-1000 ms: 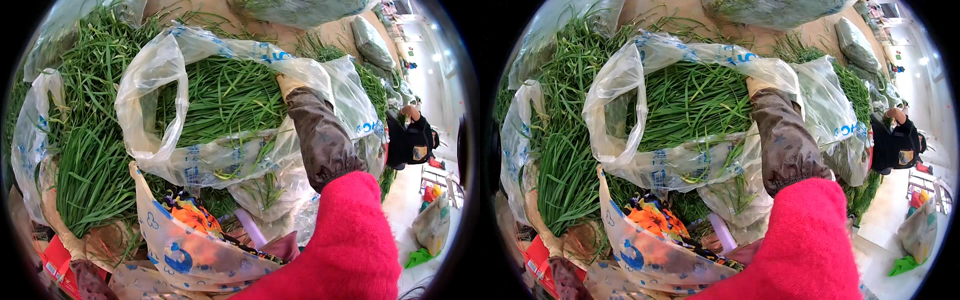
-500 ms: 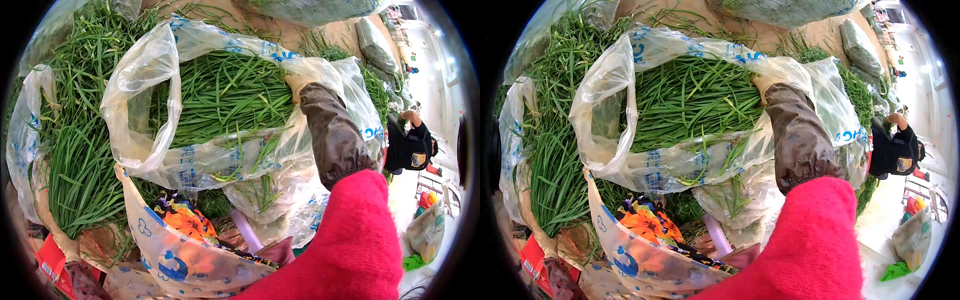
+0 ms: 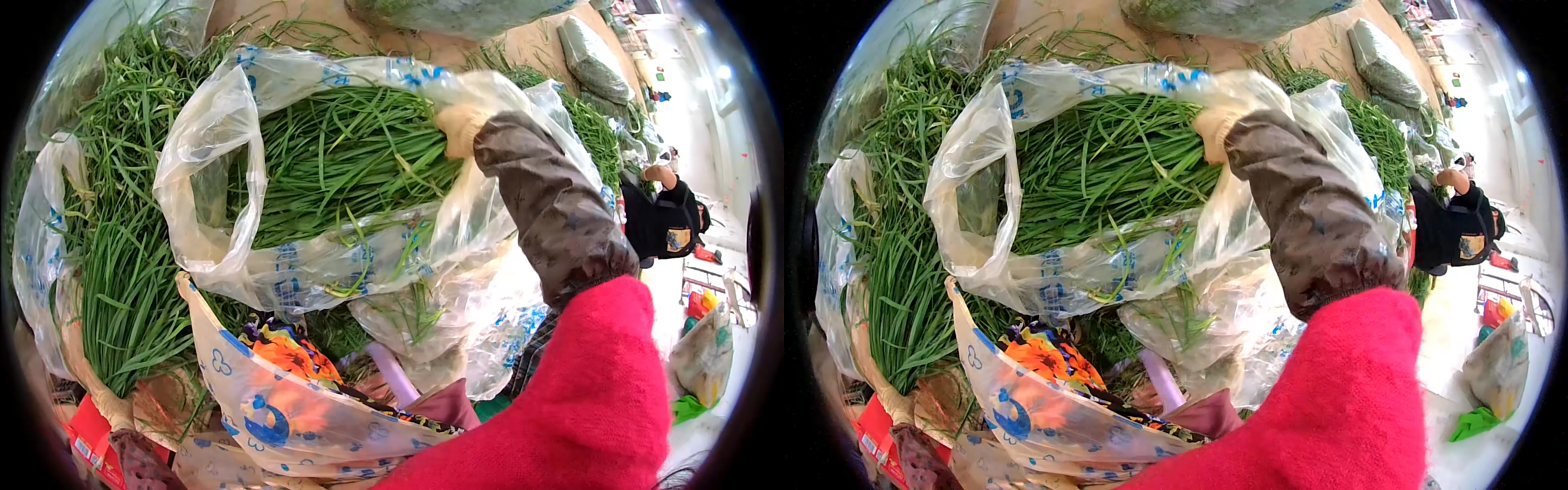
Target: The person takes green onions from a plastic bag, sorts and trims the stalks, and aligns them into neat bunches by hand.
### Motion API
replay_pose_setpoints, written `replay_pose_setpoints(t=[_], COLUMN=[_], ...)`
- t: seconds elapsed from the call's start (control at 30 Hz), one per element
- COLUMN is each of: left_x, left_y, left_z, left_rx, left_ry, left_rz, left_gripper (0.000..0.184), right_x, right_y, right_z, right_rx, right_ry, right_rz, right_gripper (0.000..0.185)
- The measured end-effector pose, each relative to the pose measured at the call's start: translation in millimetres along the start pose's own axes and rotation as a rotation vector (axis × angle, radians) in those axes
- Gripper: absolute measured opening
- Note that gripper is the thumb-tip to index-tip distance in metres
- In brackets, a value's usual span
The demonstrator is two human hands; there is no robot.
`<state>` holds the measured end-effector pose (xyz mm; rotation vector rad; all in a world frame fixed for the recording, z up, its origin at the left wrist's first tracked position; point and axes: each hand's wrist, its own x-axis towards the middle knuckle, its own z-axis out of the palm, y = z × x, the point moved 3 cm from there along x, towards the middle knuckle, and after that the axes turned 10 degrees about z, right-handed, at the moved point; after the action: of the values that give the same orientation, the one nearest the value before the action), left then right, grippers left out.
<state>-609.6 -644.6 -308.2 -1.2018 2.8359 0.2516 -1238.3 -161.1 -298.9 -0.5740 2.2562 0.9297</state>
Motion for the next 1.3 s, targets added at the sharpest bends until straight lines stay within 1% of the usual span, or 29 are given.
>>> replay_pose_setpoints(t=[0.03,0.1,0.13,0.17,0.3,0.4,0.5,0.53,0.57,0.63,0.7,0.77,0.8,0.83,0.87,0.9,0.93,0.97,1.03,1.1,1.13,1.2,1.23,1.27,1.3], left_x=[0.2,0.5,0.6,1.5,4.6,6.0,14.3,18.8,24.5,37.6,42.2,48.4,52.5,55.2,56.7,58.0,60.7,59.0,49.6,47.1,46.9,49.0,50.3,50.6,54.6], left_y=[1.2,1.4,1.9,2.9,7.5,20.9,60.8,84.7,112.2,180.8,289.9,370.3,408.7,445.1,482.9,519.8,554.3,580.5,606.3,617.1,620.2,615.9,611.8,610.2,610.6], left_z=[-0.4,-3.8,-4.5,-4.3,-11.8,-23.7,-54.7,-68.2,-81.2,-98.7,-125.2,-110.2,-100.4,-81.1,-63.0,-40.1,-22.1,-4.7,27.4,50.2,57.4,57.3,59.0,65.9,80.1], left_rx=[0.000,0.012,0.021,0.028,0.068,0.165,0.333,0.384,0.394,0.286,-0.006,-0.468,-0.499,-0.476,-0.431,-0.351,-0.383,-0.416,-0.548,-1.056,-1.058,-0.792,-0.657,-0.706,-0.823], left_ry=[-0.003,-0.014,-0.021,-0.031,-0.073,-0.157,-0.309,-0.340,-0.338,-0.249,-0.264,-0.381,-0.460,-0.382,-0.399,-0.498,-0.513,-0.531,-0.466,-0.496,-0.508,-0.546,-0.557,-0.348,-0.271], left_rz=[-0.006,-0.014,-0.022,-0.020,-0.024,-0.050,-0.059,-0.023,0.063,0.389,0.662,0.816,0.890,1.018,1.050,0.999,0.992,0.985,0.831,0.702,0.706,0.646,0.610,0.649,0.616], left_gripper=[0.126,0.125,0.124,0.124,0.123,0.122,0.121,0.121,0.121,0.115,0.098,0.090,0.085,0.088,0.089,0.099,0.106,0.114,0.128,0.132,0.132,0.123,0.119,0.108,0.093], right_x=[-5.9,-8.6,-16.2,-19.4,-11.9,-13.6,-21.6,-24.8,-27.9,-34.8,-45.0,-53.7,-56.4,-50.1,-41.5,-62.2,-84.3,-97.4,-114.6,-122.7,-125.8,-124.7,-121.9,-120.5,-120.9], right_y=[3.3,11.6,11.3,10.1,-6.7,-2.5,10.3,11.4,10.9,5.5,-3.9,-13.3,-15.4,-13.6,-13.2,-15.2,-17.5,-22.0,-31.3,-30.6,-29.2,-30.9,-29.0,-25.6,-15.8], right_z=[9.4,28.7,28.8,27.6,22.4,16.4,10.4,7.9,7.3,6.2,1.5,0.0,0.7,7.4,17.4,7.5,-3.3,-7.5,-7.3,-3.5,-3.4,2.6,1.9,0.5,-3.1], right_rx=[0.088,0.271,0.284,0.270,0.172,0.181,0.208,0.211,0.210,0.222,0.229,0.234,0.236,0.237,0.276,0.170,0.067,0.007,-0.081,-0.021,0.014,0.058,0.104,0.151,0.278], right_ry=[0.058,0.159,0.249,0.298,0.274,0.265,0.281,0.297,0.312,0.348,0.386,0.402,0.412,0.421,0.442,0.466,0.496,0.602,0.657,0.765,0.753,0.729,0.805,0.884,0.988], right_rz=[-0.098,-0.132,-0.140,-0.140,-0.084,-0.074,-0.072,-0.075,-0.079,-0.088,-0.113,-0.153,-0.177,-0.170,-0.211,-0.266,-0.322,-0.378,-0.433,-0.473,-0.491,-0.516,-0.486,-0.449,-0.381], right_gripper=[0.049,0.058,0.067,0.065,0.056,0.050,0.043,0.041,0.039,0.036,0.032,0.029,0.027,0.027,0.027,0.027,0.027,0.024,0.018,0.019,0.021,0.023,0.024,0.026,0.043])
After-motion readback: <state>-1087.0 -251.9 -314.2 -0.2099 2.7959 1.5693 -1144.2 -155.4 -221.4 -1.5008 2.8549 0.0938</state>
